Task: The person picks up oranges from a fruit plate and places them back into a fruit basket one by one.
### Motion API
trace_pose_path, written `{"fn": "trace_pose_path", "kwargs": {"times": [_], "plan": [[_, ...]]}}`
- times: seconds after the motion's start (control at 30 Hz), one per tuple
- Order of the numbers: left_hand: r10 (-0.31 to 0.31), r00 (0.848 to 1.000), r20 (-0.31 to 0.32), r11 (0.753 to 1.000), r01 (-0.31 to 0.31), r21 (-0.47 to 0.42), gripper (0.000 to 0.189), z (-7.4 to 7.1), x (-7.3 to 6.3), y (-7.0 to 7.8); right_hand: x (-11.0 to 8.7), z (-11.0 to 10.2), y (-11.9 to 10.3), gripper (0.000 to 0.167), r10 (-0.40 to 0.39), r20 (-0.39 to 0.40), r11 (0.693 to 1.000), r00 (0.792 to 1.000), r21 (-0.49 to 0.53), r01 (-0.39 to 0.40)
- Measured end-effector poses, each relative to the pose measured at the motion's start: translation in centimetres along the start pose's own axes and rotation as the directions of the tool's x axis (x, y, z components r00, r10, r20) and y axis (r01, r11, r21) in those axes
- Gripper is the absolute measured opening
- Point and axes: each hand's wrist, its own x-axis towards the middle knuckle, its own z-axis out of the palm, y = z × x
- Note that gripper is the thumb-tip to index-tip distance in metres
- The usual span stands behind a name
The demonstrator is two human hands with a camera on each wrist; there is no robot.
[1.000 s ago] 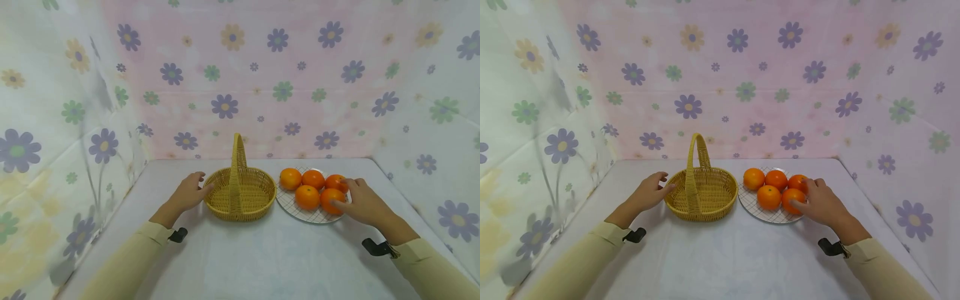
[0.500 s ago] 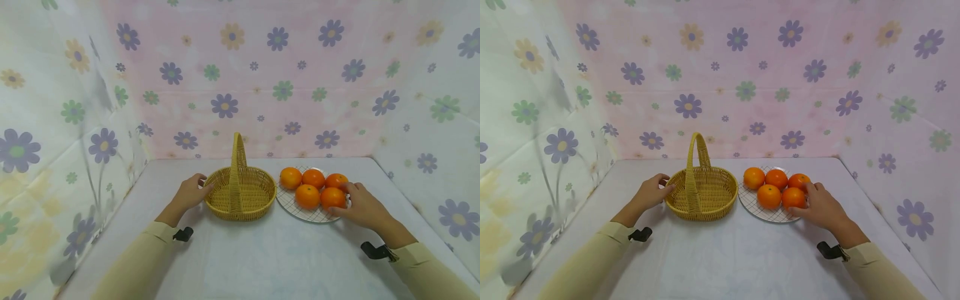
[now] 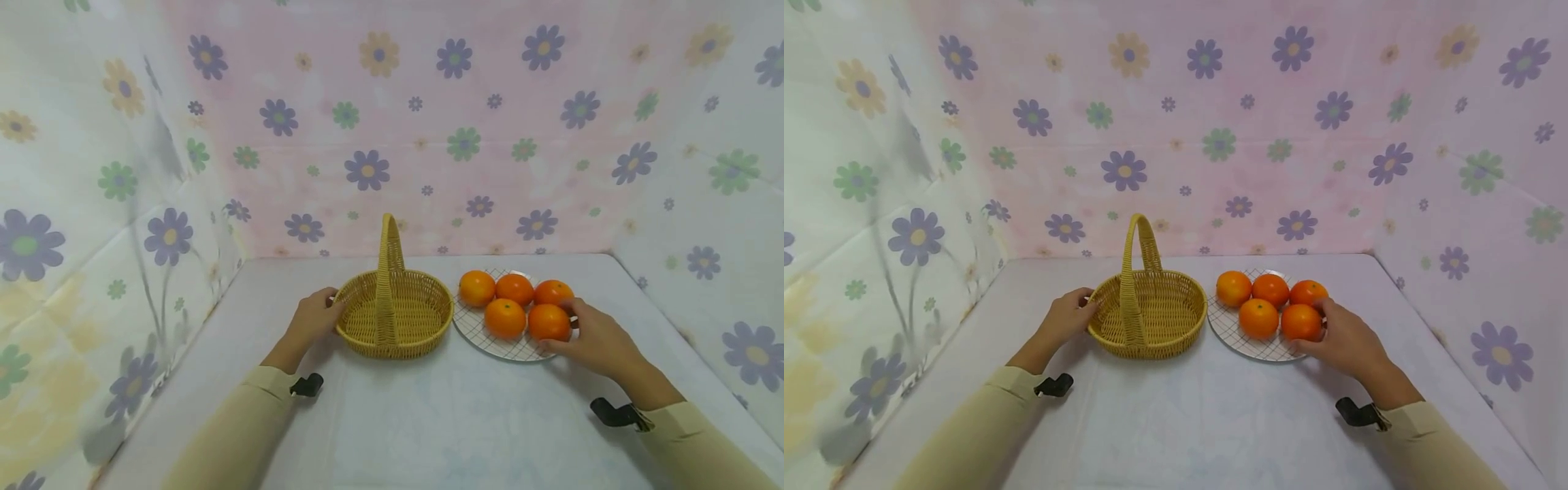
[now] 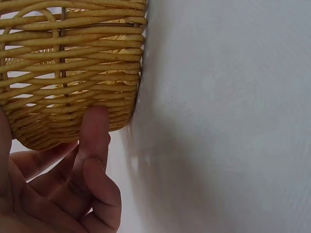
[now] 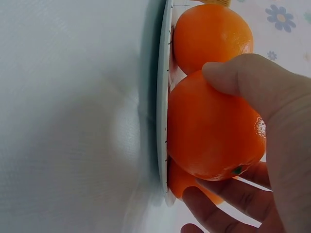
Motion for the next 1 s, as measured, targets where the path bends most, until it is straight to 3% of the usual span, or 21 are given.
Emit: {"fn": "trace_pose_path", "kwargs": {"times": [0.37, 0.7, 1.0], "plan": [[0.000, 0.999, -0.038, 1.000, -0.001, -0.015, 0.046, 0.0, -0.5, -0.3, 0.1, -0.6, -0.1, 0.095, -0.039, -0.085, 0.997, 0.996, 0.060, 0.045], [-0.035, 0.999, -0.010, 0.987, 0.033, -0.156, 0.048, 1.4, -0.2, -1.6, 0.0, -1.5, -0.9, 0.089, -0.054, -0.179, 0.991, 0.982, 0.111, 0.075], [-0.066, 0.997, -0.040, 0.993, 0.061, -0.102, 0.054, 0.9, -0.2, -1.3, 0.7, -2.4, -2.9, 0.089, -0.038, -0.232, 0.978, 0.972, 0.189, 0.083]]}}
